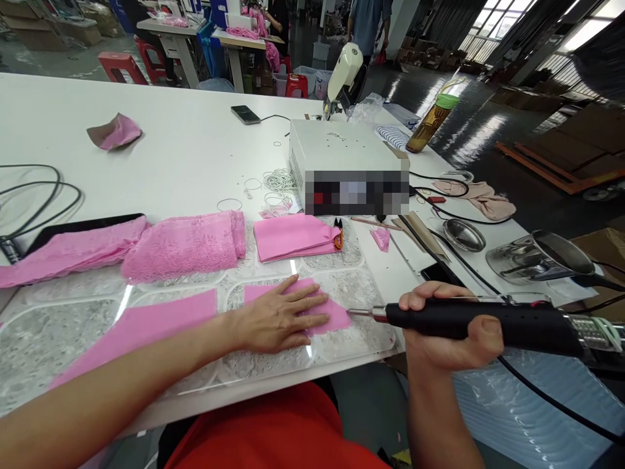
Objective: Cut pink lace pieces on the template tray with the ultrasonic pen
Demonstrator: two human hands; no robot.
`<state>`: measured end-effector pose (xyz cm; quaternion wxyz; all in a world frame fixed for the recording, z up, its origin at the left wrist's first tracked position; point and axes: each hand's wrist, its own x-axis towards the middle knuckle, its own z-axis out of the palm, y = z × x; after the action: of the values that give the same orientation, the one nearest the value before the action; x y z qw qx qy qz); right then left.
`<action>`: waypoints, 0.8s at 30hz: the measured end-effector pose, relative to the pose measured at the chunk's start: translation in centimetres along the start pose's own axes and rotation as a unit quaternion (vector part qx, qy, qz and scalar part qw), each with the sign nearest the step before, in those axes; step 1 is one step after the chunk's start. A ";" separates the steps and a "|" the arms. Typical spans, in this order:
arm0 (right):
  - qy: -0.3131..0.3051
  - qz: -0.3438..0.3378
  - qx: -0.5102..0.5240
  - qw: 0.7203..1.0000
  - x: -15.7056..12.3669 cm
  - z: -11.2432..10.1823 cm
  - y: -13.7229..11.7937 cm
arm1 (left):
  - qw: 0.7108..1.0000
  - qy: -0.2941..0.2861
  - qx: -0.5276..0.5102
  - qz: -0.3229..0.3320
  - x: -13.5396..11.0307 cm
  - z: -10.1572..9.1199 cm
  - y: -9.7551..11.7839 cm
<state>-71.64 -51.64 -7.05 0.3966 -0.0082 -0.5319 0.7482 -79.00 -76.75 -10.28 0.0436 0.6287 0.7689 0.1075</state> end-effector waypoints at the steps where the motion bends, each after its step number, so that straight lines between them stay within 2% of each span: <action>1: -0.001 0.001 0.003 1.000 0.0 0.0 0.0 | 1.000 0.000 0.000 -0.001 0.0 0.0 0.0; 11: -0.012 -0.012 0.009 1.000 -0.1 -0.1 -0.1 | 1.000 0.001 -0.011 -0.003 0.0 0.0 -0.1; 24: -0.054 0.033 0.013 0.998 -0.3 -0.6 -1.2 | 1.000 -0.007 -0.010 -0.003 0.1 -0.2 0.0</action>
<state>-70.45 -51.23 -6.43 0.3424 0.0202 -0.5419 0.7672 -79.08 -76.67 -10.08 0.0553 0.6269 0.7692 0.1106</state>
